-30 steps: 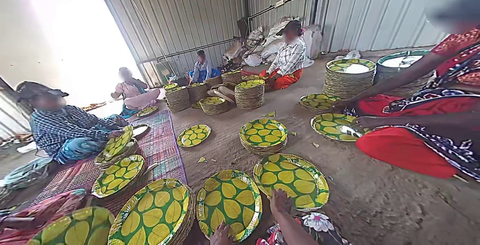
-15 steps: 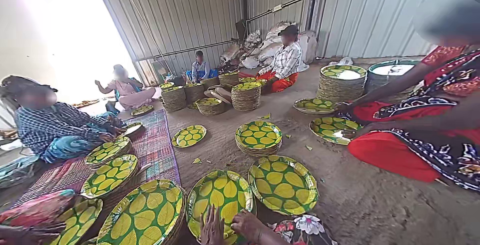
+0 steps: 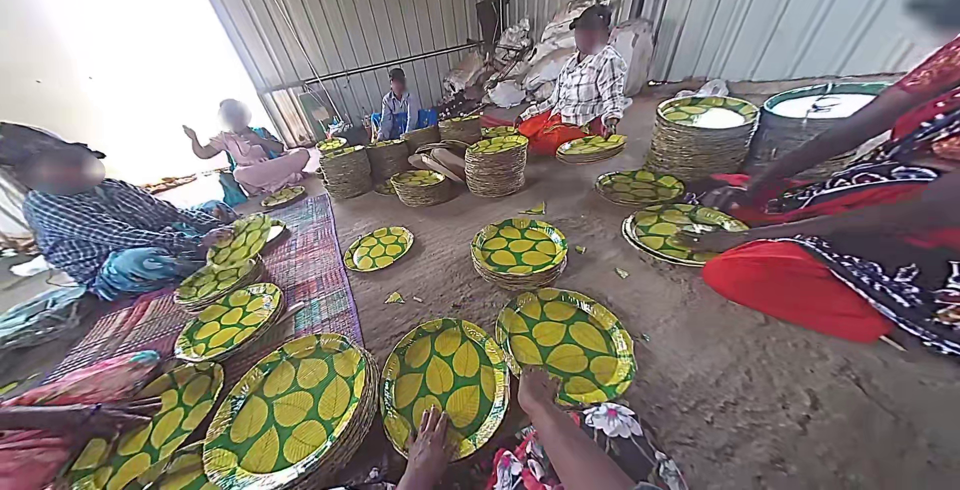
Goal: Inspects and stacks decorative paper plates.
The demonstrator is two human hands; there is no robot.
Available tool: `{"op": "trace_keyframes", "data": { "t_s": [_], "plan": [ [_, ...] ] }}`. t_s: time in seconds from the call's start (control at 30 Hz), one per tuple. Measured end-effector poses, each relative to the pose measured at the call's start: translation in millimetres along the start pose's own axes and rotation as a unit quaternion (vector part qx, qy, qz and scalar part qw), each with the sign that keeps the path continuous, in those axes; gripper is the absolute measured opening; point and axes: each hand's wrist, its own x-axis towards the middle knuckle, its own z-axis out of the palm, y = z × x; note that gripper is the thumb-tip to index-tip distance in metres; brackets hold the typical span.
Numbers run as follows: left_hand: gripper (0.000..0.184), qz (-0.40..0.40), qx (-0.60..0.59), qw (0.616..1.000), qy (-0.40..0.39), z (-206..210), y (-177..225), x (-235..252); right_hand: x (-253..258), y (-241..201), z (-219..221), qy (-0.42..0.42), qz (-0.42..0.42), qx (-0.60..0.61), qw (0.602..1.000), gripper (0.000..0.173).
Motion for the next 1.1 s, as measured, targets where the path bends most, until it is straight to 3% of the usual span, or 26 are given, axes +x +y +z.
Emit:
{"op": "trace_keyframes", "data": {
  "t_s": [0.13, 0.3, 0.37, 0.43, 0.53, 0.67, 0.73, 0.8, 0.87, 0.97, 1.03, 1.1],
  "plan": [
    [0.065, 0.004, -0.007, 1.000, 0.012, 0, 0, 2, 0, -1, -2, 0.029, -0.007, 0.005, 1.000, 0.038],
    [0.067, -0.055, -0.102, 0.987, 0.113, -4, 0, 0, -4, -2, -8, 0.198, -0.066, 0.077, 0.975, 0.038],
    [0.068, -0.127, -0.185, 0.950, 0.216, -8, -2, 1, -8, -5, -8, 0.235, -0.104, 0.097, 0.962, 0.038],
    [0.067, -0.213, -0.294, 0.883, 0.297, -14, -7, 5, -14, -9, -4, 0.240, -0.155, 0.114, 0.951, 0.039],
    [0.064, -0.286, -0.491, 0.757, 0.324, -16, -22, 10, -29, -16, 4, 0.186, -0.278, 0.112, 0.936, 0.040],
    [0.073, -0.251, -0.662, 0.641, 0.296, -12, -27, 6, -35, -27, 37, 0.029, -0.476, 0.018, 0.879, 0.036],
    [0.073, -0.229, -0.688, 0.626, 0.287, -10, -23, 3, -35, -30, 49, -0.043, -0.523, -0.047, 0.850, 0.036],
    [0.062, -0.220, -0.677, 0.652, 0.261, -8, -24, 2, -33, -30, 52, -0.072, -0.540, -0.069, 0.836, 0.036],
    [0.052, -0.219, -0.662, 0.675, 0.240, -11, -19, -1, -37, -27, 45, -0.083, -0.519, -0.059, 0.849, 0.044],
    [0.050, -0.205, -0.663, 0.676, 0.250, -26, -1, -7, -47, -21, 25, 0.018, -0.488, 0.040, 0.872, 0.047],
    [0.051, -0.195, -0.684, 0.634, 0.305, -45, 12, -18, -47, -15, 12, 0.154, -0.460, 0.131, 0.865, 0.043],
    [0.046, -0.188, -0.703, 0.573, 0.376, -59, 19, -32, -42, -8, 8, 0.305, -0.426, 0.225, 0.822, 0.034]
  ]
}}
